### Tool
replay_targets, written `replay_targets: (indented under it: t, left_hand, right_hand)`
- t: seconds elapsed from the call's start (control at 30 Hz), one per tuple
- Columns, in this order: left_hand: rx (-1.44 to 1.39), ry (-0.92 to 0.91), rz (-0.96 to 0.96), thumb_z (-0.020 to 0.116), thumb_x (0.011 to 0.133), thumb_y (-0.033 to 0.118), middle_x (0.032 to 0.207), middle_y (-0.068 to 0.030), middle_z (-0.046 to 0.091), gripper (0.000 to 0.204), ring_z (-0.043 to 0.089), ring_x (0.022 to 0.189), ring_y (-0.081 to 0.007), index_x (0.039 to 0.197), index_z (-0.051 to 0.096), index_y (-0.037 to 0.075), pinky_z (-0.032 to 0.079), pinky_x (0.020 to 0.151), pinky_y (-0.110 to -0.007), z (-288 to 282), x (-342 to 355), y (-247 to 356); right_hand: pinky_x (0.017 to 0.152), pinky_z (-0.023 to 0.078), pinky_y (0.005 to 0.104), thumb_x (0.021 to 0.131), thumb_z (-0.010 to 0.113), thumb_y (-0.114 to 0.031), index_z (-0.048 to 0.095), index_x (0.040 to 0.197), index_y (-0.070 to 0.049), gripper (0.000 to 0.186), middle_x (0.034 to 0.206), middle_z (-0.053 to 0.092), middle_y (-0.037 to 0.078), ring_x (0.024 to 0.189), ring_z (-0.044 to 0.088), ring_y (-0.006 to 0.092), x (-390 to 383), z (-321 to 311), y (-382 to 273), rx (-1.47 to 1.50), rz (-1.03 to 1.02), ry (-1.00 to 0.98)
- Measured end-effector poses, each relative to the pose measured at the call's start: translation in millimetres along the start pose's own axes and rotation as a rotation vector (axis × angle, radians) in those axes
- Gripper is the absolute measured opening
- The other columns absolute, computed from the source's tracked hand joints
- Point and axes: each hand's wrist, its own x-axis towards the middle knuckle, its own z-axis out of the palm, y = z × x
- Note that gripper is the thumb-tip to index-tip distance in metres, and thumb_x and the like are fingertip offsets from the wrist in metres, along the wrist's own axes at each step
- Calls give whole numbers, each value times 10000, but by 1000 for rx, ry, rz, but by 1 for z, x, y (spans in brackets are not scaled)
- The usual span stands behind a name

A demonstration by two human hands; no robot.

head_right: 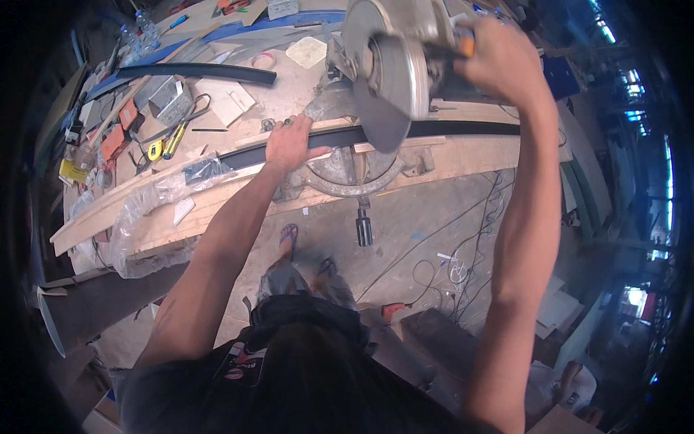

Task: The person measures and cuts a long black plastic trim strip using a miter saw. They mark the strip with a tape measure, position it on the saw, cut it, and then handle the cut pieces, moving them aside.

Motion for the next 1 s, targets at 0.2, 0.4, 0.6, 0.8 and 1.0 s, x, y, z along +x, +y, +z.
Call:
replay_targets:
  t: [0.2, 0.4, 0.6, 0.8, 1.0]
  left_hand:
    - [-36, 8, -7, 678, 888, 798, 1335, -139, 637, 897, 653, 1230, -330, 1370, 589, 47, 490, 1067, -476, 2, -3, 0]
    - [-40, 15, -11, 675, 885, 804, 1370, -144, 634, 908, 645, 1259, -327, 1385, 582, 51, 487, 1074, -475, 5, -2, -2]
    - [-31, -29, -21, 660, 891, 812, 1377, -149, 637, 914, 631, 1302, -310, 1387, 583, 48, 479, 1087, -469, 6, -2, -1]
    - [31, 26, 14, 620, 897, 835, 1418, -182, 629, 953, 714, 1204, -265, 1415, 581, 37, 476, 1049, -448, 5, -2, -1]
    - [13, 19, 10, 625, 896, 831, 1411, -191, 632, 953, 720, 1186, -268, 1413, 582, 32, 475, 1053, -445, 8, -3, -2]
  right_hand:
    - [842, 551, 522, 703, 835, -149, 745, 1104, -51, 423, 1003, 757, 209, 985, 713, 449, -75, 19, -44, 131, 68, 76]
    - [848, 517, 484, 668, 844, -141, 724, 1019, -53, 381, 952, 715, 162, 933, 671, 400, -100, 38, -58, 124, 120, 96]
    - [832, 509, 489, 664, 840, -137, 723, 998, -56, 363, 931, 705, 147, 921, 670, 393, -107, 47, -60, 122, 128, 144]
    - [827, 500, 493, 673, 825, -128, 713, 975, -59, 329, 901, 687, 139, 901, 664, 384, -111, 49, -63, 139, 135, 165]
    - [826, 497, 489, 689, 809, -135, 703, 965, -64, 304, 894, 680, 129, 889, 656, 380, -117, 53, -64, 107, 144, 157]
